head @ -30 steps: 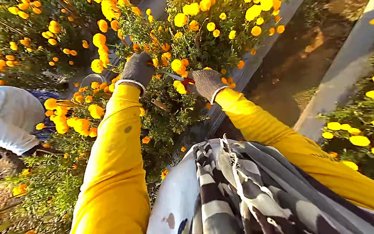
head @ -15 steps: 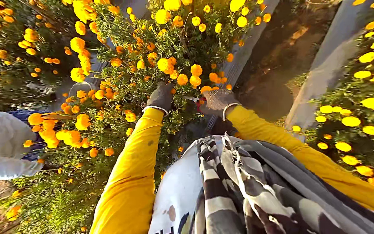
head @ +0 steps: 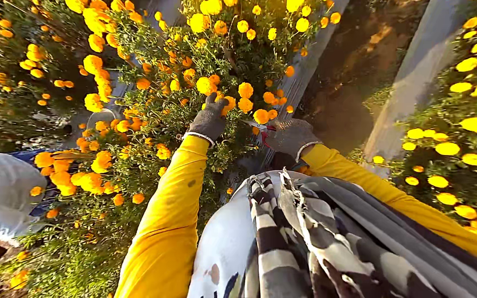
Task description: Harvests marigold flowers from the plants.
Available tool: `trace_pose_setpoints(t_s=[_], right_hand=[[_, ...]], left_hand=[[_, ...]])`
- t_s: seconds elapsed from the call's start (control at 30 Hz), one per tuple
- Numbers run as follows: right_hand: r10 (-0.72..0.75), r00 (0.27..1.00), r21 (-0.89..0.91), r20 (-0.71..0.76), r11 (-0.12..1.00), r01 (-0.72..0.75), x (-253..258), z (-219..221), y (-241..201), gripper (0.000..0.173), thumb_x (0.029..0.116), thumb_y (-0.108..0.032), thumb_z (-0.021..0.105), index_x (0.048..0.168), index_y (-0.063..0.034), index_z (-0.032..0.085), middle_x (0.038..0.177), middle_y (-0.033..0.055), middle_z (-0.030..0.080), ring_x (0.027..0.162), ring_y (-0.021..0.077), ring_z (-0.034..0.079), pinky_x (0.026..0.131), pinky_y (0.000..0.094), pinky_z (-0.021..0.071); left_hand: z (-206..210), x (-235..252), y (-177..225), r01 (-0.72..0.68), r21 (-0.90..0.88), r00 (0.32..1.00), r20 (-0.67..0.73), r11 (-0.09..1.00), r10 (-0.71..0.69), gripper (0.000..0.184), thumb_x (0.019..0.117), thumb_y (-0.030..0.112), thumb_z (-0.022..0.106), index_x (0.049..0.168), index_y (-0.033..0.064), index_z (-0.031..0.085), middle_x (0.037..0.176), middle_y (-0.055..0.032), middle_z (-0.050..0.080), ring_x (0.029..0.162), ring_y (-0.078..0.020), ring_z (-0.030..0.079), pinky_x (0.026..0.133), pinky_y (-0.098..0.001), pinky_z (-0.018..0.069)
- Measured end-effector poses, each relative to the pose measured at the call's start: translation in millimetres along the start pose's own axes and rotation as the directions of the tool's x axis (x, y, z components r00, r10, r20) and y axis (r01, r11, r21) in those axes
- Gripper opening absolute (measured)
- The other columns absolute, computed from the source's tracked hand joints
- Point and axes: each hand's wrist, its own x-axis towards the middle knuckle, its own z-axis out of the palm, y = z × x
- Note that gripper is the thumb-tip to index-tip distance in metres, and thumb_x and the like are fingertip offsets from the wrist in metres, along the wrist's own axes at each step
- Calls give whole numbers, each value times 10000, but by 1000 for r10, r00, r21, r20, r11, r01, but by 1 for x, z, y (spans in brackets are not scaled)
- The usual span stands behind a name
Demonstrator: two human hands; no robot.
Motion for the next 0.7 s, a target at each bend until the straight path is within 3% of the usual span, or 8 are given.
trace_pose_setpoints(t_s=[0.03, 0.1, 0.2, 0.27, 0.4, 0.5, 0.57, 0.7], right_hand=[[8, 1000, -5, -8, 1000, -8, 6, 1, -2, 534, 911, -557, 625, 1245, -143, 663, 1095, 176, 717, 1037, 401, 689, 804, 656, 536], [-17, 999, 7, -43, 1000, 17, 24, 6, -8, 577, 891, -566, 643, 1256, -119, 646, 1120, 198, 703, 1069, 430, 672, 822, 687, 526], [-70, 995, 27, -75, 997, 73, 49, 14, -19, 534, 941, -509, 632, 1279, -95, 639, 1136, 212, 705, 1114, 442, 662, 891, 709, 504], [-98, 993, 33, -72, 994, 100, 55, 17, -22, 462, 992, -437, 614, 1297, -90, 637, 1154, 220, 698, 1117, 441, 662, 902, 688, 517], [-131, 990, 63, -49, 989, 134, 38, 22, -6, 384, 987, -433, 608, 1231, -143, 669, 1103, 174, 714, 1070, 411, 680, 843, 686, 532], [-91, 996, 69, 9, 994, 90, 5, 21, 13, 429, 924, -522, 642, 1156, -164, 690, 1028, 138, 720, 990, 379, 691, 780, 667, 530], [-38, 997, 74, 68, 997, 33, -12, 16, 26, 495, 908, -572, 628, 1220, -191, 676, 1047, 121, 730, 1002, 359, 699, 813, 659, 534], [34, 996, 58, 84, 998, -39, -20, 6, 36, 482, 903, -580, 634, 1172, -186, 698, 1041, 121, 735, 1010, 358, 698, 818, 654, 524]], left_hand=[[0, 5, 8, 0, 29, 999, 43, 1000, -1, 737, 908, 114, 682, 1529, 416, 426, 1696, -137, 193, 1070, -463, 671, 759, -679, 576], [0, 16, 22, 11, 84, 995, 97, 996, -20, 862, 911, 73, 661, 1571, 497, 306, 1677, -181, 222, 1056, -489, 667, 761, -703, 563], [3, 27, 25, -21, 87, 997, 75, 996, 14, 604, 951, 115, 628, 1496, 339, 495, 1488, -200, 483, 1100, -443, 660, 838, -674, 562], [5, 33, 21, -38, 51, 999, 40, 998, 36, 446, 951, 145, 639, 1390, 207, 590, 1396, -187, 556, 1150, -408, 645, 893, -645, 557], [-4, 31, 13, -33, -87, 999, -11, 996, 32, 328, 973, 209, 646, 1281, 95, 643, 1283, -200, 628, 1186, -379, 626, 986, -612, 516], [-17, 20, 13, -8, -135, 1000, -11, 991, 7, 374, 969, 369, 683, 1201, 76, 665, 1176, -196, 660, 1107, -370, 650, 955, -619, 519], [-23, 16, 16, -4, -136, 1000, 9, 991, 5, 477, 918, 467, 730, 1198, 86, 670, 1164, -192, 663, 1093, -371, 653, 939, -633, 521], [-28, 18, 30, -25, -75, 998, 48, 997, 29, 565, 854, 493, 789, 1213, 76, 661, 1213, -198, 640, 1136, -384, 631, 944, -644, 511]])
